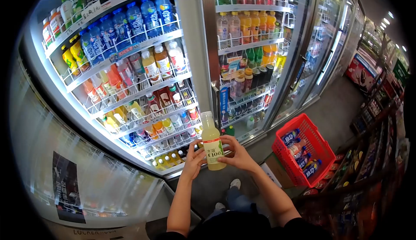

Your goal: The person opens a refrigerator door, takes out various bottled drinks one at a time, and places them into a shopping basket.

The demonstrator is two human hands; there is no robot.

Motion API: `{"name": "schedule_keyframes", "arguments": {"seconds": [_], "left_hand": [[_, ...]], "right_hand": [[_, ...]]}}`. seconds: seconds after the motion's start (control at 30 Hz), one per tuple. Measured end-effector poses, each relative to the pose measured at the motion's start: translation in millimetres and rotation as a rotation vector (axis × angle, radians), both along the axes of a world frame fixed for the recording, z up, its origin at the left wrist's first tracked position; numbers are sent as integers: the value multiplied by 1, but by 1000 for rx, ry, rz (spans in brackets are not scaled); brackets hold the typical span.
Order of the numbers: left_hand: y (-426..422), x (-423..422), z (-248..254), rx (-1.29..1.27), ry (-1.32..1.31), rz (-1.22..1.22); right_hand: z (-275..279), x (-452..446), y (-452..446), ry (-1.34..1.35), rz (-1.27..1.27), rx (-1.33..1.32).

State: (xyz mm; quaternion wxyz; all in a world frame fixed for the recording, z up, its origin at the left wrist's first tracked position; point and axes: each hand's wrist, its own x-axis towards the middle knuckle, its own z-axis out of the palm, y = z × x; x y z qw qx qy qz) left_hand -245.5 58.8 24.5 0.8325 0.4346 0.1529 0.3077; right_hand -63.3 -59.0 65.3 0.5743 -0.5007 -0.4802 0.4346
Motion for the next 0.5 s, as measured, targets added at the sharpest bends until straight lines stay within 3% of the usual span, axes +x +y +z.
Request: {"name": "schedule_keyframes", "arguments": {"seconds": [0.5], "left_hand": [[-81, 149, 2, 45, 68, -235]], "right_hand": [[-11, 111, -118, 3, -281, -4]]}}
